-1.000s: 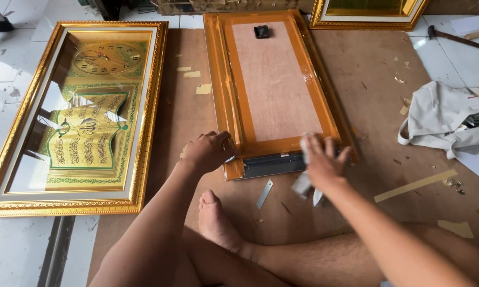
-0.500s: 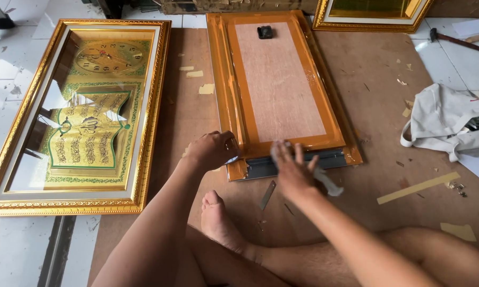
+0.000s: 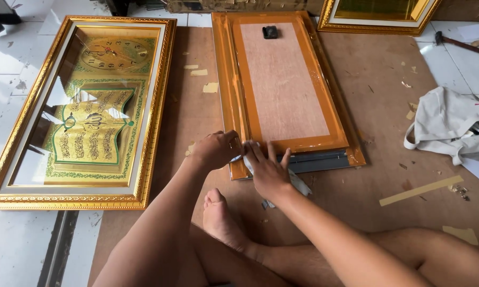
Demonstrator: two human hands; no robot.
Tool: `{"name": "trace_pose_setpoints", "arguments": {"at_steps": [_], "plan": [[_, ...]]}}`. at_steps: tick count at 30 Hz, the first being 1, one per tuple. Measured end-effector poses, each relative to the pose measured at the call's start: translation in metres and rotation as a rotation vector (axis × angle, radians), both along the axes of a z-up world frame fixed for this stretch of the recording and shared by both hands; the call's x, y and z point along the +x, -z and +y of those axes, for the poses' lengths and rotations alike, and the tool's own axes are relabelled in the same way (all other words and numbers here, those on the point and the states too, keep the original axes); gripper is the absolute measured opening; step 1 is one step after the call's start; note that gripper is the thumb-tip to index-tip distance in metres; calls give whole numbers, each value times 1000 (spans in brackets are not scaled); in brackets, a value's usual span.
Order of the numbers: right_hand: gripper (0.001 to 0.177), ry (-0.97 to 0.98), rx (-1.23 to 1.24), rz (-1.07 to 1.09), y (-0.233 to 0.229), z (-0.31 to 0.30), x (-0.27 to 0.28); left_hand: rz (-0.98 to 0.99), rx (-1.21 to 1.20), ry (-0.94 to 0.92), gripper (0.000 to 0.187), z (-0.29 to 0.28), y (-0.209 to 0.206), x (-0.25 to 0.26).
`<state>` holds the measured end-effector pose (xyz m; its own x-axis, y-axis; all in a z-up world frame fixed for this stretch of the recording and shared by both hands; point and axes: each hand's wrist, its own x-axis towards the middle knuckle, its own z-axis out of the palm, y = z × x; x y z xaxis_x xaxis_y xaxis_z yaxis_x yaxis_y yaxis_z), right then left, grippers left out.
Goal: Applying adhesive tape to the back edges of a picture frame to seal and secure the backing.
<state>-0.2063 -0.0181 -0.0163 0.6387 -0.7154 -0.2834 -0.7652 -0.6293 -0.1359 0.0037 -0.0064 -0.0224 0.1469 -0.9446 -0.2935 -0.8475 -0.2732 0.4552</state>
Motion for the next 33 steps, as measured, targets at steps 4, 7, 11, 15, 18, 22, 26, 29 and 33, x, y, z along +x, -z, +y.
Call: {"name": "trace_pose_setpoints", "arguments": {"at_steps": [4,7,11,15,18,22,26,29,33], "plan": [[95,-56,-6,95,-1,14,-16,-20,21,12,52,-2,5,2],[93,-74,-13,93,-1,12,-15,-14,14,9,50,-4,9,2],[94,-21,15,70,2,-4,-1,-6,17,6,51,-5,9,3],[89,-12,11,80,3,-16,4,8,16,1,53,3,-8,0],[88,77,61,47,-24,-15,-8,21,30,-16,52,2,-2,3],[87,130,9,208,-24,-39,-52,-1,18,-12,51,3,-8,3],[97,282,-34,281,-4,-80,-107,1,19,-12,50,4,-13,1],[99,376,-66,343,28,-122,-158,15,17,-4,50,2,-12,1],[99,414,-107,376,55,-147,-186,11,13,0,51,-5,4,6]]}}
